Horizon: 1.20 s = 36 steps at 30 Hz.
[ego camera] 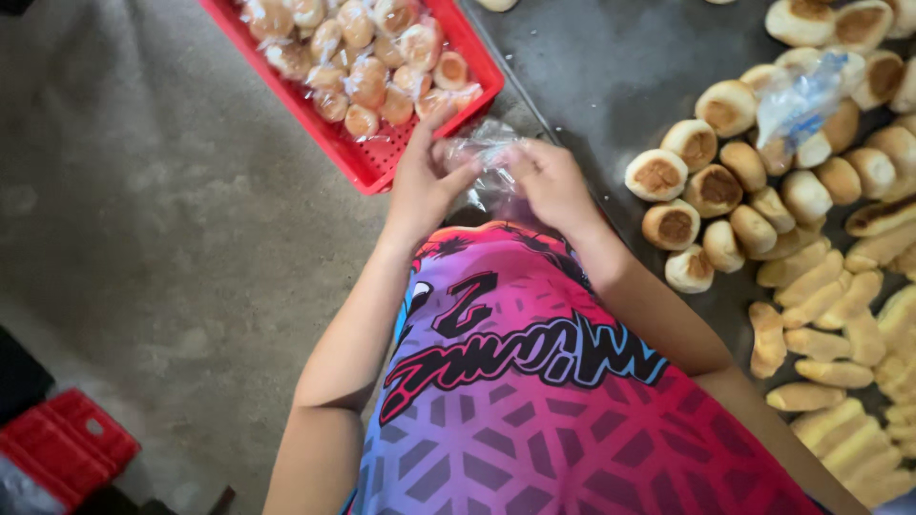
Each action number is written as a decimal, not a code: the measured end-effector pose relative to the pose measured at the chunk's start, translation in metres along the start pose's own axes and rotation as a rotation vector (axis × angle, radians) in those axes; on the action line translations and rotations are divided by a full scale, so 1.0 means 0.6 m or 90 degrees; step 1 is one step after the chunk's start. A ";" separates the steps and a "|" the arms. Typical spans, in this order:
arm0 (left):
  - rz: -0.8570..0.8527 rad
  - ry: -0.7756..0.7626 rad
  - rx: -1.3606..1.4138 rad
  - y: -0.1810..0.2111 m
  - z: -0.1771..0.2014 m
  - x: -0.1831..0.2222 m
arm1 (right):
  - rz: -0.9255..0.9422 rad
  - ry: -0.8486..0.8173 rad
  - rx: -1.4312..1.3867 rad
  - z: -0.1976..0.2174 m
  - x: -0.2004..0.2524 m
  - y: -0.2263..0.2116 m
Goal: The person packs bread rolls into plastic bags by hand and places them into a red crate.
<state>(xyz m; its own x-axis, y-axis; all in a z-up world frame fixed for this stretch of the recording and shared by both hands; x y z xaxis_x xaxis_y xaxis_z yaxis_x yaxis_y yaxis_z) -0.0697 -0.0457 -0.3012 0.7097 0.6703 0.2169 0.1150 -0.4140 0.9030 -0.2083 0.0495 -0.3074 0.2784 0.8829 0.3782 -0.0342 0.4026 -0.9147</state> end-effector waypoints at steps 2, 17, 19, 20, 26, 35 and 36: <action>0.050 -0.072 -0.072 -0.015 -0.003 0.000 | 0.014 -0.009 0.017 0.032 0.012 -0.006; 0.049 -0.128 -0.408 -0.061 -0.081 -0.031 | -0.006 0.110 0.066 0.086 0.061 0.018; 0.003 -0.128 -0.386 -0.047 -0.094 -0.032 | -0.118 -0.035 -0.160 0.033 0.050 0.065; -0.080 -0.073 -0.469 -0.021 -0.089 -0.032 | -0.150 0.007 -0.456 0.036 0.045 0.079; -0.199 0.041 -0.517 0.048 -0.063 -0.016 | -0.038 -0.051 -0.493 0.030 0.048 0.084; -0.129 -0.110 -0.711 -0.013 -0.077 0.008 | 0.059 0.003 0.323 0.130 0.063 0.087; -0.227 -0.025 -0.695 0.020 -0.057 0.009 | -0.075 -0.017 0.214 0.159 0.069 0.126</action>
<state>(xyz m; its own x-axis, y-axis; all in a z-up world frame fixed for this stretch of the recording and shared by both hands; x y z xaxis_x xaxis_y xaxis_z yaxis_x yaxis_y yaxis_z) -0.0885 -0.0261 -0.2767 0.7811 0.6147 -0.1095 -0.3366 0.5623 0.7553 -0.2912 0.1392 -0.3473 0.2734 0.8304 0.4855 -0.3190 0.5545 -0.7686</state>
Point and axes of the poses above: each hand's wrist, its own x-axis away from the middle knuckle, its own z-axis out of the back of the hand, y = z × x, the point moved 10 cm from there along -x, towards the middle knuckle, and after that the axes turned 3 degrees about -y, right-handed, at the moved point
